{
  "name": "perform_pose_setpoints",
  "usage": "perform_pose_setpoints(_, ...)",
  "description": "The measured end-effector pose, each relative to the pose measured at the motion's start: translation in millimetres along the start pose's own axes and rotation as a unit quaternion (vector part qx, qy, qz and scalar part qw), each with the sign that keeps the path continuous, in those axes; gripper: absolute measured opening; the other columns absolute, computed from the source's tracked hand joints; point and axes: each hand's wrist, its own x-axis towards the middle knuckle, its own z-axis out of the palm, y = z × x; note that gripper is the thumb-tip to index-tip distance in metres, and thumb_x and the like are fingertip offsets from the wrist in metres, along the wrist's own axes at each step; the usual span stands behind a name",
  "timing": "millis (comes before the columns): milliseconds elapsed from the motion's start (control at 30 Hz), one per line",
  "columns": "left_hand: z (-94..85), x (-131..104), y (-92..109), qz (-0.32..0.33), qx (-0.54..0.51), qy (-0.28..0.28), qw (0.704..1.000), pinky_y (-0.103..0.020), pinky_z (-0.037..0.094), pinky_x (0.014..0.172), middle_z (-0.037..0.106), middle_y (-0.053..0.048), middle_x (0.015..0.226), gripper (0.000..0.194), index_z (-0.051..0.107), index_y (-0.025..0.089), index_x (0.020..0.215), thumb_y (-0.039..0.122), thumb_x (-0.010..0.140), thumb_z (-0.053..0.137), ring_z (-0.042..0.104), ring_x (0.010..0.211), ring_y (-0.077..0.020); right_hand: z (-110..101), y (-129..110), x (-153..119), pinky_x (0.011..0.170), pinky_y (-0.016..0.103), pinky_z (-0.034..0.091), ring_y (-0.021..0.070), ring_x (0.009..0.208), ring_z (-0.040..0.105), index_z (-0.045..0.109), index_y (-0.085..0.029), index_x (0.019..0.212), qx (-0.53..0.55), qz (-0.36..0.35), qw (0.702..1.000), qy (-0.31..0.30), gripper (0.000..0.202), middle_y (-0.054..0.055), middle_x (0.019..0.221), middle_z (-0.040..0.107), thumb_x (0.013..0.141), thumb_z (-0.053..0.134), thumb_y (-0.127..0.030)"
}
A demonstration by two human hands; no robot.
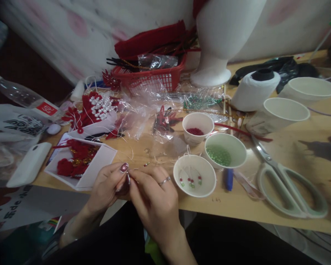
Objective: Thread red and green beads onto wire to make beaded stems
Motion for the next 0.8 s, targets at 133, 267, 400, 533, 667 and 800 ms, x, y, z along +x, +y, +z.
perform_pose_setpoints(133,-1.0,0,-1,-0.003,-0.019,-0.002,1.000,-0.022,0.022,0.042,0.039,0.006,0.047,0.044,0.048,0.019,0.053,0.039,0.091,0.055,0.028,0.042,-0.0071,0,0,0,0.076,0.028,0.053,0.0145,0.084,0.064,0.071,-0.011,0.100,0.012,0.009,1.000,-0.004,0.016,0.006,0.090,0.070,0.089,0.062,-0.004)
perform_pose_setpoints(267,-1.0,0,-1,-0.016,-0.052,-0.014,0.998,-0.021,0.023,0.042,0.038,0.006,0.046,0.043,0.049,0.019,0.053,0.036,0.091,0.054,0.029,0.041,-0.0070,0,0,-1,0.074,0.027,0.053,0.0135,0.081,0.065,0.072,-0.013,0.097,0.041,0.028,0.999,0.002,0.015,0.005,0.088,0.070,0.089,0.063,-0.005)
perform_pose_setpoints(400,-1.4,0,1,0.003,-0.015,-0.013,1.000,-0.020,0.025,0.043,0.042,0.005,0.046,0.042,0.051,0.018,0.051,0.032,0.091,0.053,0.030,0.043,-0.0065,0,-1,0,0.075,0.028,0.054,0.0142,0.083,0.067,0.072,-0.014,0.095,0.066,0.046,0.997,0.007,0.014,0.005,0.088,0.071,0.088,0.064,-0.006)
perform_pose_setpoints(533,-0.4,-1,0,0.016,0.013,0.002,1.000,-0.019,0.027,0.044,0.045,0.004,0.047,0.043,0.052,0.017,0.050,0.030,0.091,0.054,0.035,0.045,-0.0064,2,-2,1,0.074,0.026,0.053,0.0134,0.080,0.067,0.071,-0.014,0.091,0.071,0.057,0.996,0.002,0.011,0.004,0.085,0.071,0.087,0.064,-0.006)
perform_pose_setpoints(667,4.0,0,11,0.001,-0.076,0.061,0.995,-0.018,0.023,0.039,0.038,0.006,0.043,0.041,0.047,0.018,0.047,0.027,0.085,0.057,0.028,0.039,-0.0055,4,0,1,0.073,0.024,0.052,0.0126,0.079,0.065,0.070,-0.015,0.089,0.050,0.062,0.997,0.011,0.011,0.003,0.082,0.069,0.088,0.064,-0.006)
perform_pose_setpoints(800,1.4,2,42,0.056,-0.211,0.167,0.961,-0.019,0.007,0.033,0.020,0.010,0.042,0.038,0.032,0.019,0.042,0.013,0.067,0.060,0.008,0.037,-0.0045,6,4,-1,0.073,0.023,0.053,0.0124,0.079,0.065,0.069,-0.016,0.091,-0.009,0.050,0.999,0.015,0.011,0.003,0.084,0.069,0.089,0.062,-0.007)
